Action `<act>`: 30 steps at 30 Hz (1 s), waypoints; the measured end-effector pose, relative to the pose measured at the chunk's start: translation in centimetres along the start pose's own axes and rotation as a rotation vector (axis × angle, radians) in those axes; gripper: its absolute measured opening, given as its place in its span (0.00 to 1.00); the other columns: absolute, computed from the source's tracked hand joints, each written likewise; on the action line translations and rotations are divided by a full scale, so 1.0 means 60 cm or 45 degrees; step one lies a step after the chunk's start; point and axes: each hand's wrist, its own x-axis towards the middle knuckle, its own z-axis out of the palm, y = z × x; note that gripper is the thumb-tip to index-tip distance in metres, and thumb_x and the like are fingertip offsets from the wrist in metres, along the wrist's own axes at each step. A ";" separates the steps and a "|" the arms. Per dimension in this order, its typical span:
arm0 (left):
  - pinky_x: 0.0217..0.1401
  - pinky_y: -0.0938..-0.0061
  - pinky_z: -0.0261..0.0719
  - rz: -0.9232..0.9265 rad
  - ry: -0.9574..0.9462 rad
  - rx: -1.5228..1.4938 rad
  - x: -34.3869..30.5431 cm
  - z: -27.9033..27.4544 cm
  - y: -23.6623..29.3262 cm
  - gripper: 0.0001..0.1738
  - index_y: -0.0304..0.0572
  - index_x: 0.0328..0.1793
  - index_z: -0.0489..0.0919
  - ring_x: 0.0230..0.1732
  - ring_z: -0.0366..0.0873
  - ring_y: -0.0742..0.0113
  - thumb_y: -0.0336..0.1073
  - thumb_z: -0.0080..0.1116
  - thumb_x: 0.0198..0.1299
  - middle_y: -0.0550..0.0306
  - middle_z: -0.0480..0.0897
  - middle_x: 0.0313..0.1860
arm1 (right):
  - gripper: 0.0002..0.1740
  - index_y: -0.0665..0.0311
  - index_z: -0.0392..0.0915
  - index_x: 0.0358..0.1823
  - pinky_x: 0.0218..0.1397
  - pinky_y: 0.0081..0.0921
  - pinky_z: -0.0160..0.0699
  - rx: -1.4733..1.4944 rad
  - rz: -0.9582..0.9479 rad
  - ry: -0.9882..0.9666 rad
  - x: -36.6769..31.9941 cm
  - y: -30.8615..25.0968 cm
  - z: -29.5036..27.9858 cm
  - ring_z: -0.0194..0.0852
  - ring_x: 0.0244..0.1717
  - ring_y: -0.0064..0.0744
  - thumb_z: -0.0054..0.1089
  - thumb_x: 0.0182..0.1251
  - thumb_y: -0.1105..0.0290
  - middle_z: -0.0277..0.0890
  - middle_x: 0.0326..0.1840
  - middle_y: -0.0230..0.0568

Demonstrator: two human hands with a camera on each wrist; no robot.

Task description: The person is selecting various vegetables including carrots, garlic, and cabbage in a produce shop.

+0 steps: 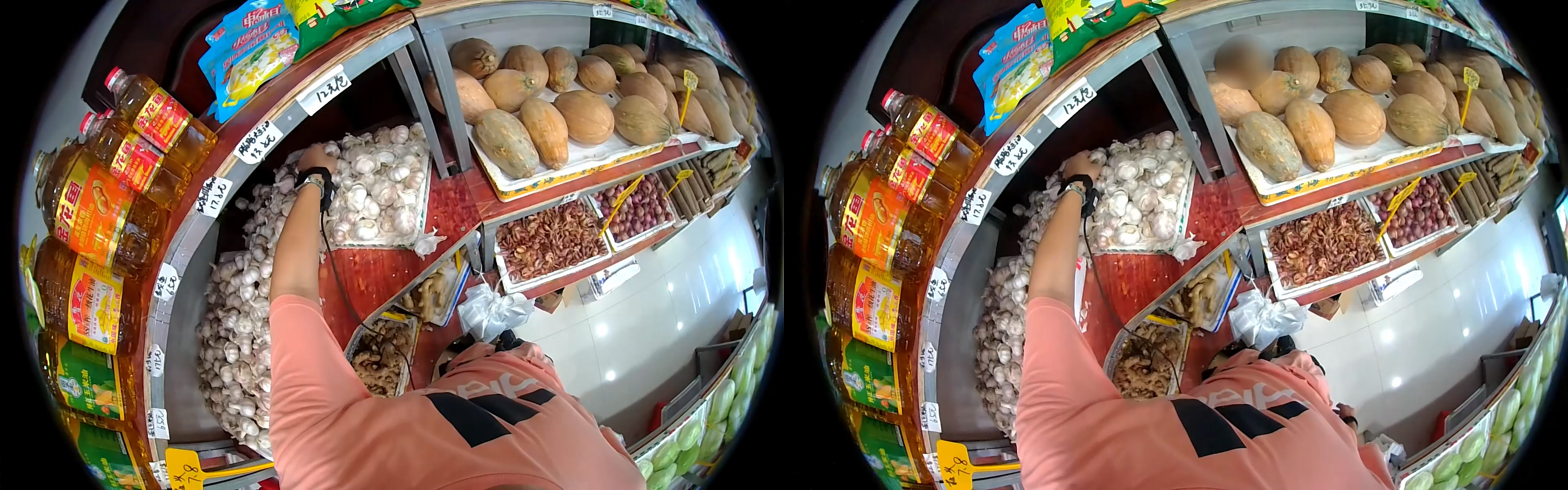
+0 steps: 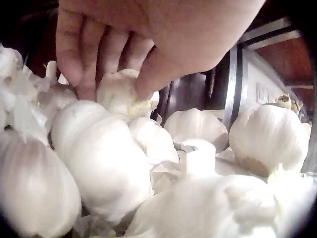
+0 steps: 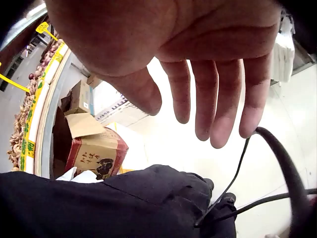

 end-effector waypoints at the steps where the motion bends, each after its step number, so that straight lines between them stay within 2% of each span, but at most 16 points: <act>1: 0.61 0.59 0.77 -0.029 0.067 -0.035 0.010 0.016 -0.011 0.24 0.59 0.59 0.82 0.56 0.81 0.48 0.44 0.64 0.52 0.48 0.85 0.52 | 0.21 0.67 0.70 0.59 0.36 0.47 0.85 -0.007 0.025 -0.010 0.008 0.009 -0.002 0.83 0.39 0.49 0.54 0.68 0.64 0.80 0.47 0.54; 4: 0.57 0.59 0.77 0.005 0.076 -0.177 -0.007 -0.002 -0.019 0.19 0.53 0.52 0.82 0.53 0.82 0.47 0.43 0.65 0.53 0.46 0.85 0.48 | 0.21 0.67 0.70 0.59 0.36 0.47 0.85 -0.032 0.078 -0.035 0.028 0.027 -0.004 0.83 0.39 0.49 0.54 0.69 0.64 0.80 0.48 0.54; 7: 0.51 0.57 0.78 0.247 -0.005 -0.295 -0.063 -0.028 -0.019 0.18 0.49 0.47 0.80 0.48 0.83 0.45 0.43 0.66 0.51 0.44 0.85 0.44 | 0.21 0.67 0.70 0.60 0.35 0.46 0.84 -0.062 0.101 -0.055 0.037 0.027 -0.006 0.83 0.40 0.49 0.54 0.69 0.64 0.80 0.49 0.54; 8: 0.50 0.59 0.78 0.260 0.021 -0.247 -0.091 -0.041 -0.010 0.17 0.48 0.45 0.79 0.46 0.83 0.46 0.41 0.68 0.49 0.46 0.85 0.41 | 0.21 0.67 0.70 0.60 0.35 0.46 0.84 -0.066 0.104 -0.060 0.038 0.022 -0.005 0.83 0.40 0.49 0.54 0.69 0.64 0.80 0.49 0.54; 9: 0.50 0.60 0.78 0.454 0.089 -0.295 -0.098 -0.032 -0.023 0.19 0.48 0.45 0.79 0.46 0.83 0.47 0.38 0.70 0.46 0.47 0.85 0.40 | 0.21 0.67 0.70 0.60 0.35 0.46 0.84 -0.076 0.098 -0.069 0.042 0.012 -0.003 0.83 0.40 0.49 0.54 0.69 0.64 0.80 0.49 0.54; 11: 0.50 0.61 0.78 0.443 0.010 -0.329 -0.108 -0.024 -0.029 0.19 0.48 0.44 0.80 0.46 0.83 0.48 0.38 0.71 0.45 0.48 0.85 0.40 | 0.22 0.67 0.70 0.60 0.35 0.46 0.84 -0.106 0.065 -0.083 0.025 -0.032 0.008 0.83 0.40 0.49 0.54 0.69 0.64 0.80 0.49 0.54; 12: 0.50 0.62 0.78 0.407 -0.049 -0.327 -0.122 -0.044 -0.019 0.19 0.47 0.43 0.80 0.46 0.83 0.50 0.39 0.72 0.44 0.48 0.85 0.40 | 0.22 0.67 0.70 0.60 0.35 0.46 0.84 -0.107 0.038 -0.086 0.027 -0.054 0.014 0.83 0.40 0.49 0.54 0.69 0.64 0.80 0.50 0.54; 13: 0.48 0.65 0.80 0.424 0.005 -0.337 -0.125 -0.040 -0.022 0.21 0.43 0.44 0.81 0.42 0.84 0.55 0.41 0.74 0.44 0.51 0.86 0.41 | 0.22 0.67 0.70 0.60 0.35 0.46 0.84 -0.097 0.015 -0.088 0.025 -0.073 0.017 0.83 0.40 0.49 0.53 0.69 0.64 0.80 0.50 0.54; 15: 0.48 0.65 0.80 0.314 -0.090 -0.411 -0.125 -0.050 -0.021 0.20 0.46 0.47 0.82 0.43 0.85 0.56 0.44 0.72 0.49 0.51 0.86 0.42 | 0.21 0.64 0.71 0.61 0.36 0.44 0.81 -0.115 -0.043 -0.031 0.023 -0.118 0.027 0.82 0.41 0.46 0.53 0.69 0.63 0.80 0.50 0.50; 17: 0.50 0.65 0.80 0.220 -0.046 -0.389 -0.113 -0.055 -0.036 0.21 0.50 0.51 0.82 0.44 0.85 0.55 0.48 0.69 0.53 0.51 0.87 0.43 | 0.21 0.58 0.73 0.61 0.38 0.43 0.78 -0.242 -0.053 0.017 0.002 -0.174 0.040 0.81 0.44 0.44 0.53 0.70 0.61 0.80 0.50 0.45; 19: 0.51 0.65 0.79 0.082 0.008 -0.319 -0.100 -0.073 -0.057 0.22 0.52 0.52 0.82 0.46 0.84 0.55 0.50 0.69 0.53 0.51 0.86 0.44 | 0.23 0.59 0.69 0.62 0.37 0.42 0.76 -0.236 -0.104 -0.021 -0.009 -0.208 0.051 0.80 0.43 0.42 0.54 0.70 0.59 0.80 0.50 0.45; 20: 0.55 0.64 0.78 0.045 0.064 -0.254 -0.093 -0.079 -0.075 0.24 0.51 0.52 0.82 0.51 0.83 0.52 0.52 0.69 0.52 0.49 0.85 0.49 | 0.23 0.59 0.69 0.62 0.37 0.43 0.76 -0.246 -0.116 -0.025 -0.013 -0.224 0.055 0.80 0.44 0.43 0.54 0.70 0.59 0.79 0.51 0.46; 23: 0.60 0.59 0.76 -0.073 0.275 -0.123 -0.071 -0.089 -0.141 0.29 0.49 0.56 0.80 0.58 0.79 0.46 0.52 0.69 0.49 0.45 0.83 0.56 | 0.24 0.59 0.68 0.64 0.40 0.45 0.77 -0.254 -0.103 -0.026 -0.024 -0.244 0.058 0.81 0.45 0.44 0.53 0.70 0.59 0.79 0.55 0.47; 24: 0.64 0.57 0.74 -0.214 0.241 -0.061 -0.057 -0.074 -0.175 0.38 0.48 0.59 0.79 0.63 0.76 0.49 0.61 0.70 0.44 0.46 0.81 0.58 | 0.24 0.59 0.68 0.64 0.41 0.46 0.78 -0.263 -0.093 -0.020 -0.028 -0.243 0.058 0.81 0.46 0.45 0.53 0.70 0.59 0.79 0.55 0.48; 27: 0.66 0.56 0.72 -0.225 -0.112 0.100 -0.020 -0.035 -0.239 0.42 0.49 0.62 0.77 0.65 0.75 0.50 0.63 0.70 0.43 0.45 0.80 0.60 | 0.22 0.60 0.70 0.61 0.40 0.48 0.79 -0.267 -0.056 -0.017 -0.035 -0.229 0.055 0.82 0.42 0.46 0.54 0.70 0.60 0.80 0.51 0.49; 30: 0.66 0.58 0.73 -0.268 -0.114 0.022 -0.027 -0.035 -0.240 0.42 0.49 0.61 0.79 0.65 0.75 0.50 0.66 0.69 0.42 0.46 0.79 0.62 | 0.22 0.63 0.70 0.61 0.37 0.48 0.81 -0.298 -0.062 -0.043 -0.025 -0.190 0.043 0.83 0.39 0.48 0.54 0.70 0.61 0.80 0.49 0.52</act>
